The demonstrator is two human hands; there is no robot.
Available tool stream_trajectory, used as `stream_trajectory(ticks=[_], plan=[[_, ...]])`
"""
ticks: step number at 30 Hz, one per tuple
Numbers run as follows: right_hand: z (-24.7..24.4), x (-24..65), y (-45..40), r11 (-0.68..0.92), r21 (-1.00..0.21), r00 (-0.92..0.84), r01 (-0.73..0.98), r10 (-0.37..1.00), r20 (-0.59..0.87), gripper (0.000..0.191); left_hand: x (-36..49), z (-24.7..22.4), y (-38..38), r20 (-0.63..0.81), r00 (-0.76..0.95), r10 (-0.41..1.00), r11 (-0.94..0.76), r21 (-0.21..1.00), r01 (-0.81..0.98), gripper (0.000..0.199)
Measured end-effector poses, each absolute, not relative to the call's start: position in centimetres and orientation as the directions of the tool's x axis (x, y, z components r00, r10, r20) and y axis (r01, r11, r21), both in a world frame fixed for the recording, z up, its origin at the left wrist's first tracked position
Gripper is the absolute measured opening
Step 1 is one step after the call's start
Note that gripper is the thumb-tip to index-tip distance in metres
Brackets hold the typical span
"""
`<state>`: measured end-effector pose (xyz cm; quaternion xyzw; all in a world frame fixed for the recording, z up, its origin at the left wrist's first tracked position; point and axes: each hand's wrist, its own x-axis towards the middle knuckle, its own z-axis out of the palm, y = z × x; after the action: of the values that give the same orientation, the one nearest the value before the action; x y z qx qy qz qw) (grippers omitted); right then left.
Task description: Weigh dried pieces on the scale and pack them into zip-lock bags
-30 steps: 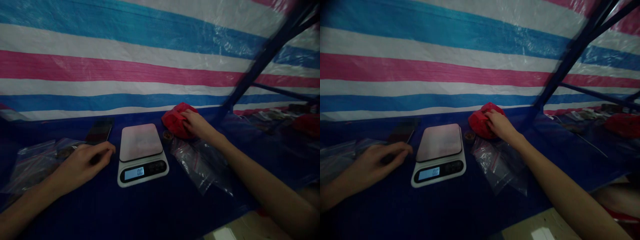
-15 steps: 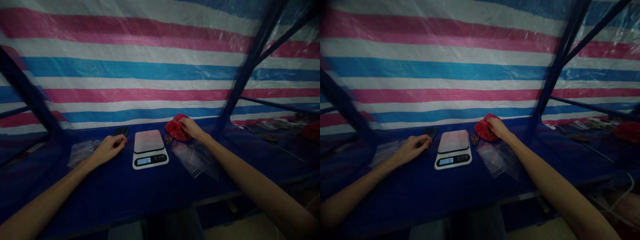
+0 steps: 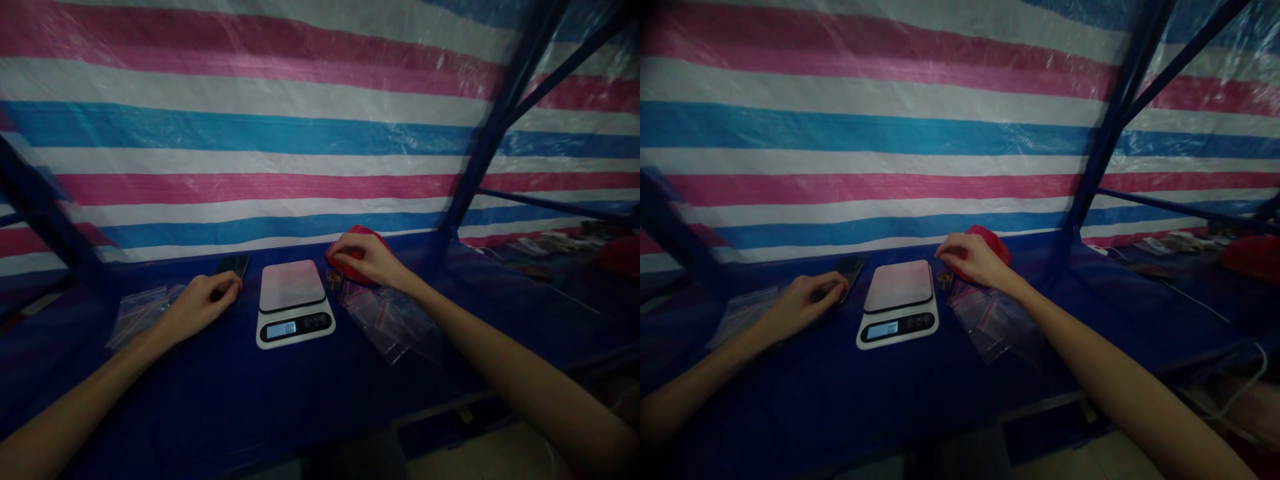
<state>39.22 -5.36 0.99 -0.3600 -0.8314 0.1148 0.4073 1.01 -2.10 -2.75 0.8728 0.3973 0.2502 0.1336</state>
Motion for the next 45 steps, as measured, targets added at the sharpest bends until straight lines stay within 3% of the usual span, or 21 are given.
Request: stream_trajectory(ticks=[5, 15, 20, 23, 27, 35, 38, 43, 45], plan=[[-0.5, 39.1, -4.9, 0.674, -0.569, -0.545, 0.471, 0.729, 0.413, 0.010, 1.1, -2.7, -2.4, 0.327, 0.576, 0.749, -0.662, 0.408, 0.629, 0.032], [-0.7, 39.4, -4.6, 0.635, -0.544, -0.507, 0.548, 0.770, 0.388, 0.012, 1.4, -2.6, -2.5, 0.338, 0.582, 0.739, -0.671, 0.432, 0.602, 0.028], [-0.7, 39.6, -4.4, 0.626, -0.539, -0.488, 0.563, 0.779, 0.395, 0.024, 1.2, -2.5, -2.3, 0.333, 0.568, 0.752, -0.657, 0.432, 0.617, 0.030], [0.0, 39.8, -4.4, 0.636, -0.506, -0.486, 0.583, 0.771, 0.410, 0.019, 1.1, -2.4, -2.3, 0.339, 0.566, 0.751, -0.659, 0.418, 0.625, 0.030], [1.7, 40.8, -4.7, 0.578, -0.468, -0.347, 0.669, 0.799, 0.491, 0.014, 1.0, -2.4, -2.2, 0.347, 0.559, 0.753, -0.658, 0.408, 0.634, 0.030], [2.7, 40.4, -5.5, 0.580, -0.538, -0.423, 0.612, 0.815, 0.397, 0.009, 0.8, -2.4, -2.0, 0.349, 0.576, 0.739, -0.673, 0.376, 0.636, 0.030], [2.5, 39.8, -5.7, 0.587, -0.537, -0.476, 0.606, 0.808, 0.347, 0.013, 0.9, -2.2, -2.1, 0.353, 0.574, 0.739, -0.674, 0.381, 0.633, 0.030], [3.7, 40.5, -6.1, 0.550, -0.500, -0.413, 0.669, 0.834, 0.366, 0.021, 1.1, -2.3, -2.2, 0.355, 0.574, 0.738, -0.675, 0.397, 0.622, 0.029], [4.2, 41.2, -6.4, 0.526, -0.499, -0.443, 0.689, 0.850, 0.285, 0.024, 1.2, -2.3, -2.3, 0.351, 0.580, 0.735, -0.678, 0.394, 0.620, 0.030]])
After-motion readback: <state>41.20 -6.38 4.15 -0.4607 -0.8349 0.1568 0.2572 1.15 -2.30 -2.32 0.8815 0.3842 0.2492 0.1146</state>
